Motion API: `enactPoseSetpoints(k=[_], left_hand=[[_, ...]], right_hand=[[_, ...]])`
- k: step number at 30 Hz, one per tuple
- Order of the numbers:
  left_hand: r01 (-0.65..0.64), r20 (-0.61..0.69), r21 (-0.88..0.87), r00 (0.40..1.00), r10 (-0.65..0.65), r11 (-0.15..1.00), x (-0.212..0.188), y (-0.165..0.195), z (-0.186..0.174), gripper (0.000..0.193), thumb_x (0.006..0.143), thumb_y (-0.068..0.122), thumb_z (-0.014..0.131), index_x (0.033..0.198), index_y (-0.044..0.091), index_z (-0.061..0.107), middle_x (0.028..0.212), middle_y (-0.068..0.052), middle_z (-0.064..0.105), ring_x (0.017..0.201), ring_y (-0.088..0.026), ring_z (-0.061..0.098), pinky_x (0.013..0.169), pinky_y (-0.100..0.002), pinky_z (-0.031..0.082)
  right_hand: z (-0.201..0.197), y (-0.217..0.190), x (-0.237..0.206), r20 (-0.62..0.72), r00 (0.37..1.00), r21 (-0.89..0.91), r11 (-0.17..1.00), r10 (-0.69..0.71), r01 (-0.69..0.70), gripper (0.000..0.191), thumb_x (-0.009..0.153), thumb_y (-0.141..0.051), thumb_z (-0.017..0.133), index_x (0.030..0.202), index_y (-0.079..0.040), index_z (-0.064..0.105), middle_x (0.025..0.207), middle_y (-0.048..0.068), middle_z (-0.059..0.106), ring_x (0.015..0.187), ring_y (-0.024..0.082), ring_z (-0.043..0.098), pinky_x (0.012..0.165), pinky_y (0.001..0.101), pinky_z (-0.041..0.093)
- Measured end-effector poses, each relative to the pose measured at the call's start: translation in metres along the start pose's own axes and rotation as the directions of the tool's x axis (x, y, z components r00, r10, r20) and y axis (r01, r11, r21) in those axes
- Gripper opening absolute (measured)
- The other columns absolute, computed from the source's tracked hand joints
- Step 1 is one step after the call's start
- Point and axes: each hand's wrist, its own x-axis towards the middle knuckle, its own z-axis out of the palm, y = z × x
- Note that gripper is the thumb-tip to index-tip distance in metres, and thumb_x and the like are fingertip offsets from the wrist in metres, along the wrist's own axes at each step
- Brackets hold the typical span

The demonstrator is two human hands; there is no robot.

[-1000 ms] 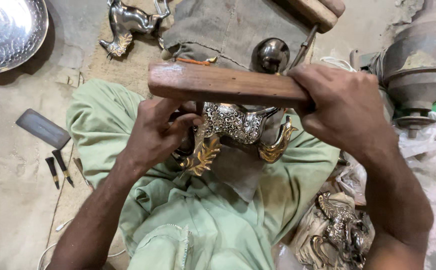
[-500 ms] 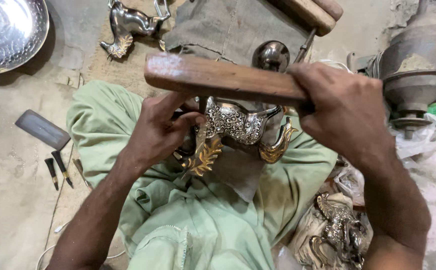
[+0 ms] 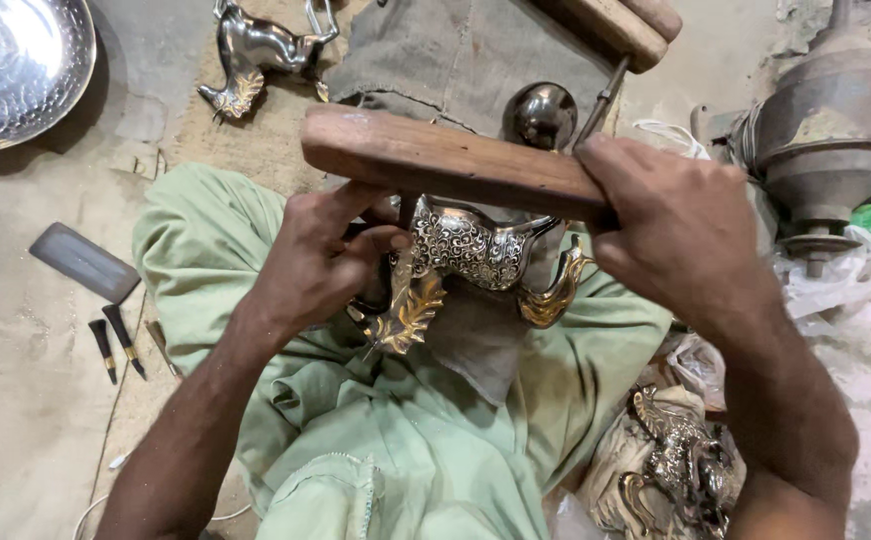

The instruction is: The person uses a chisel and a wooden mallet to engrave intricate patterns onto a silver-colored metal object shaped like an animal. They repeatedly strike the chisel with the mallet to create detailed designs on the surface.

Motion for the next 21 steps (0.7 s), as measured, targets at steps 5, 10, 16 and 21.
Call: enactPoseSetpoints(k=[5, 10, 16, 21], left_hand=[[0.006, -0.007, -0.103, 1.0, -0.007, 0.995, -0.002, -0.001, 0.002, 0.052, 0.087, -0.016, 0.058, 0.134, 0.004, 0.059, 0.095, -0.01, 0.074, 0.09, -0.016, 0.078, 0.078, -0.03, 0.064], [-0.039, -0.015, -0.062, 0.999, 0.038, 0.997, -0.003, -0.006, 0.001, 0.051, 0.086, -0.015, 0.062, 0.134, 0.003, 0.059, 0.095, -0.009, 0.075, 0.089, -0.016, 0.077, 0.079, -0.03, 0.063], [-0.047, -0.037, -0.124, 0.998, 0.043, 0.991, -0.009, -0.007, 0.001, 0.027, 0.098, -0.007, 0.074, 0.117, 0.006, 0.062, 0.096, -0.007, 0.074, 0.088, -0.014, 0.073, 0.08, -0.027, 0.06], [0.071, -0.087, -0.275, 0.991, -0.098, 0.959, -0.01, -0.004, 0.002, 0.042, 0.093, -0.008, 0.07, 0.133, 0.003, 0.062, 0.097, -0.008, 0.076, 0.089, -0.013, 0.074, 0.079, -0.027, 0.061]], right_hand=[[0.0, 0.003, 0.0, -0.062, 0.992, 0.498, 0.865, 0.109, -0.064, 0.03, 0.091, -0.006, 0.074, 0.118, 0.001, 0.063, 0.087, 0.017, 0.067, 0.077, 0.025, 0.068, 0.069, 0.0358, 0.054], [0.006, 0.004, -0.002, -0.022, 0.99, 0.309, 0.942, 0.142, -0.128, 0.022, 0.095, -0.012, 0.08, 0.112, -0.003, 0.068, 0.087, 0.014, 0.071, 0.066, 0.022, 0.067, 0.063, 0.0376, 0.055], [0.005, -0.001, -0.004, 0.006, 1.0, 0.027, 1.0, 0.008, -0.008, 0.047, 0.072, -0.014, 0.084, 0.117, -0.007, 0.07, 0.092, 0.011, 0.076, 0.075, 0.024, 0.073, 0.068, 0.0367, 0.058], [-0.004, -0.003, -0.006, 0.045, 0.941, 0.622, 0.727, 0.336, -0.29, 0.046, 0.087, -0.017, 0.084, 0.123, -0.005, 0.056, 0.088, 0.009, 0.073, 0.075, 0.021, 0.072, 0.07, 0.0346, 0.056]])
